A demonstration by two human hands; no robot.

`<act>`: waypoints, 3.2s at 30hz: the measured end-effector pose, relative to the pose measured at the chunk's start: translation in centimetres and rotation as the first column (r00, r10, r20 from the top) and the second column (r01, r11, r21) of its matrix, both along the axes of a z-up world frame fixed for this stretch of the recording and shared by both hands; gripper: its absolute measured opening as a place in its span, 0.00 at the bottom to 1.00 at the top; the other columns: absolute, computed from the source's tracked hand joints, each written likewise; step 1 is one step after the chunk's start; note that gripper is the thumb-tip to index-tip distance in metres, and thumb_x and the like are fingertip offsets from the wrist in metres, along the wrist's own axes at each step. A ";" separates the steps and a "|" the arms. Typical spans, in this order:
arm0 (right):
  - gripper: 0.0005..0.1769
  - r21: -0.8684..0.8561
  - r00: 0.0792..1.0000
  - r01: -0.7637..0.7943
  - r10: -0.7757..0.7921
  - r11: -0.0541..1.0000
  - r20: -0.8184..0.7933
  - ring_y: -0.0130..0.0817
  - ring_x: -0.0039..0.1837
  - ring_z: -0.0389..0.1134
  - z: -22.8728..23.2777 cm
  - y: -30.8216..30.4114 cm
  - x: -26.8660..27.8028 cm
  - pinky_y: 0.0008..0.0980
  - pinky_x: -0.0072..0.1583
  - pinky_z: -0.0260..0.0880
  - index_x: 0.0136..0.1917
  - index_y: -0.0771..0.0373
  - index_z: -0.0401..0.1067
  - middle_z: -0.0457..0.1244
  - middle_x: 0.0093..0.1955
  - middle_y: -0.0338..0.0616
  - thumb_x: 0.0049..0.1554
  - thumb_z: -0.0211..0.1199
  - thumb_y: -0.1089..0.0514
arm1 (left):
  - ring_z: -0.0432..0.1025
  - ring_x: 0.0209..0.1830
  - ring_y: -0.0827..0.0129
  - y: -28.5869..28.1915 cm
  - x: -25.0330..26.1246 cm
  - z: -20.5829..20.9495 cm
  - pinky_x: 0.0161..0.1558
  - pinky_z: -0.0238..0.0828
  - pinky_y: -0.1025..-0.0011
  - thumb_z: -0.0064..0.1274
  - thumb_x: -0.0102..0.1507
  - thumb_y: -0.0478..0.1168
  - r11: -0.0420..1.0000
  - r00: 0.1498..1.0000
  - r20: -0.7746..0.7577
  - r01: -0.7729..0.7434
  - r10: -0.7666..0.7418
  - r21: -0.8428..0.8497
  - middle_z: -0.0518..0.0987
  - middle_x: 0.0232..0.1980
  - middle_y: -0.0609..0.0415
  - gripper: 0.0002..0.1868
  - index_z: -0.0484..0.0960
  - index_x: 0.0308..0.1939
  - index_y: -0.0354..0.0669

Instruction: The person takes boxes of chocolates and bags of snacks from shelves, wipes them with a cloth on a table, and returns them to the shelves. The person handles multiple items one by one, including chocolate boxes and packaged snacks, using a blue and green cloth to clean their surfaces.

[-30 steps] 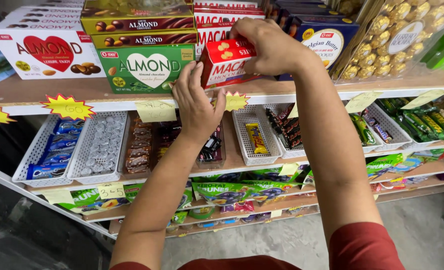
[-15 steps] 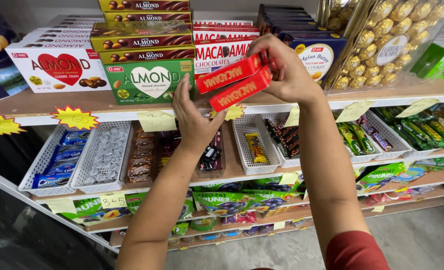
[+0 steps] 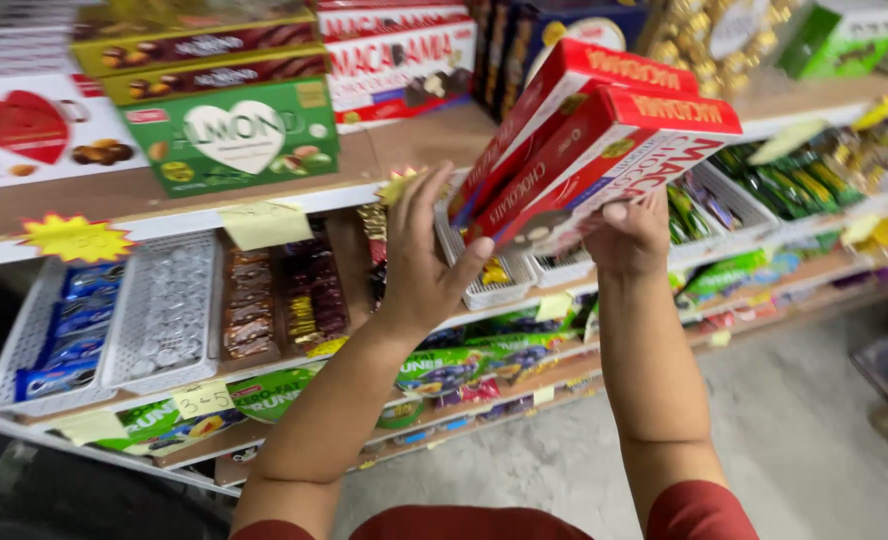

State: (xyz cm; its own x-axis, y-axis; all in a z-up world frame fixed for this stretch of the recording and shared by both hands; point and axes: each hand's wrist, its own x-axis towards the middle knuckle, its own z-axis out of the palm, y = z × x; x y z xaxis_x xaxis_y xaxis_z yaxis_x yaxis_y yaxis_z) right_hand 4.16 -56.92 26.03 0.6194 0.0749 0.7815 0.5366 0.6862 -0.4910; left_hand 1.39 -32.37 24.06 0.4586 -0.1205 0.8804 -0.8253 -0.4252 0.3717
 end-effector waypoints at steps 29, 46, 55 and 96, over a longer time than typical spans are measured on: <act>0.34 -0.226 0.051 0.755 -0.399 0.615 -0.916 0.34 0.68 0.66 -35.8 -32.2 -31.6 0.38 0.65 0.70 0.79 0.60 0.51 0.62 0.70 0.46 0.62 0.54 0.57 | 0.74 0.59 0.69 -46.8 -9.8 -36.0 0.59 0.72 0.67 0.54 0.67 0.47 0.483 -0.641 -0.640 0.438 -0.423 -0.758 0.79 0.60 0.50 0.28 0.70 0.67 0.36; 0.36 -0.235 -0.083 0.927 -0.451 0.293 -0.888 0.28 0.71 0.64 -40.2 -62.4 -21.1 0.33 0.69 0.66 0.81 0.59 0.49 0.59 0.75 0.40 0.62 0.56 0.62 | 0.78 0.54 0.71 -84.1 4.1 -41.2 0.57 0.75 0.68 0.54 0.66 0.39 0.373 -0.561 -0.781 0.686 -0.276 -0.625 0.82 0.55 0.51 0.23 0.70 0.64 0.38; 0.46 -0.256 -0.161 0.949 -0.417 0.182 -0.894 0.36 0.69 0.65 -39.7 -78.8 -23.6 0.39 0.66 0.68 0.84 0.56 0.42 0.60 0.72 0.48 0.58 0.58 0.65 | 0.74 0.58 0.71 -105.5 1.8 -45.0 0.59 0.72 0.69 0.53 0.66 0.38 0.237 -0.690 -0.700 0.660 -0.184 -0.713 0.79 0.60 0.51 0.24 0.68 0.66 0.37; 0.37 -0.557 -0.444 0.824 -0.497 0.099 -0.745 0.32 0.63 0.66 -60.0 -171.5 -26.0 0.32 0.63 0.69 0.80 0.61 0.51 0.63 0.63 0.46 0.61 0.59 0.64 | 0.73 0.58 0.72 -193.0 2.7 -54.9 0.60 0.69 0.72 0.49 0.70 0.37 0.409 -0.584 -0.781 0.671 -0.222 -0.618 0.79 0.59 0.51 0.21 0.69 0.67 0.35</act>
